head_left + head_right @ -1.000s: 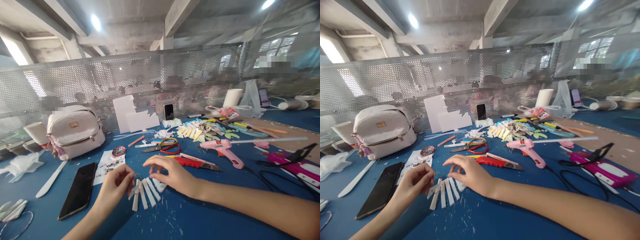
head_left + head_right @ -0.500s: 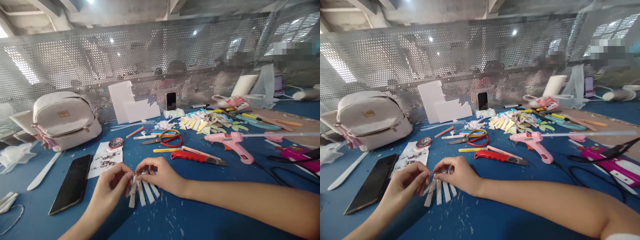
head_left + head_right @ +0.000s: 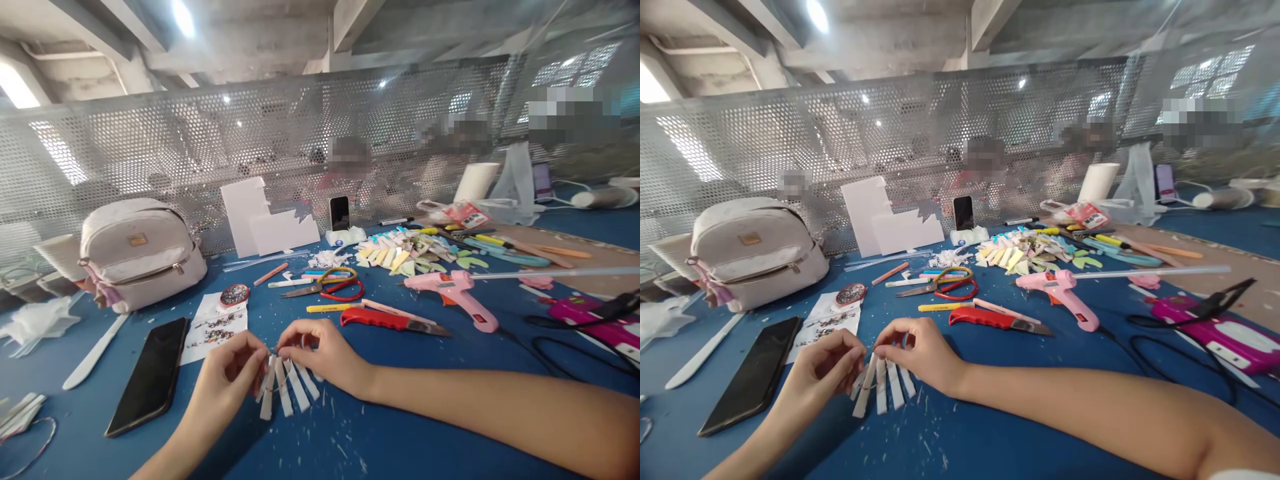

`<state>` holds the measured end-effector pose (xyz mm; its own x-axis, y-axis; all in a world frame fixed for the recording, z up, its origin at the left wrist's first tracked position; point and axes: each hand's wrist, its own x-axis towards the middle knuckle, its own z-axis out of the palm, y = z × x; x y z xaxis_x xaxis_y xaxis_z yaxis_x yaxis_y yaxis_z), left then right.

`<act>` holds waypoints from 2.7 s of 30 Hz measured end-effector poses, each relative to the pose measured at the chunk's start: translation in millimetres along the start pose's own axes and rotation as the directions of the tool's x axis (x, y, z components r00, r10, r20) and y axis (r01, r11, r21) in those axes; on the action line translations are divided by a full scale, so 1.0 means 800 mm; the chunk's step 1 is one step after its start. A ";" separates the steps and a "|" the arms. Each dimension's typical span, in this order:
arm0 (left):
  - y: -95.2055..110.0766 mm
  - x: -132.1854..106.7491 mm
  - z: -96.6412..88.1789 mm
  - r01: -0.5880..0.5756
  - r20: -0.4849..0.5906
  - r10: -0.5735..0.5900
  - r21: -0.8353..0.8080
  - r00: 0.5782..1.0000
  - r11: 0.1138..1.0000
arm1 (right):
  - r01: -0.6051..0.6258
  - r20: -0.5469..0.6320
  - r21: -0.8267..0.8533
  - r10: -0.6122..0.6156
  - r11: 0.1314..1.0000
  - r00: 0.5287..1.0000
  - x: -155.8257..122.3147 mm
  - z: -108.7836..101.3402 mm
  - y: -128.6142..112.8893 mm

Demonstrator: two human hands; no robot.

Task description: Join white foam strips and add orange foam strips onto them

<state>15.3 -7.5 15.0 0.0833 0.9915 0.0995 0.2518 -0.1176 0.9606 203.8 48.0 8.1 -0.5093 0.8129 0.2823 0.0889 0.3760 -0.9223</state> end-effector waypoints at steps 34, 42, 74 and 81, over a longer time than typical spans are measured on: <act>-0.015 -0.001 -0.004 -0.039 0.089 0.026 0.150 0.996 0.988 | 0.008 -0.013 0.021 -0.007 1.000 1.000 -0.001 -0.002 0.005; -0.013 0.000 -0.006 -0.046 0.123 0.024 0.183 0.992 0.982 | 0.025 -0.019 0.009 -0.025 1.000 1.000 0.000 0.000 0.009; -0.016 0.001 -0.006 -0.044 0.134 0.024 0.149 0.991 0.988 | 0.022 0.012 -0.006 -0.022 1.000 1.000 0.000 -0.002 0.011; -0.019 0.003 -0.007 -0.033 0.129 0.021 0.090 0.991 0.995 | 0.011 0.012 -0.012 -0.011 1.000 1.000 0.000 -0.002 0.007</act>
<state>6.5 -3.5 2.2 0.2122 0.9735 0.0855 0.3347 -0.1546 0.9296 205.6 50.8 3.0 -0.5208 0.8032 0.2891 0.0936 0.3904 -0.9159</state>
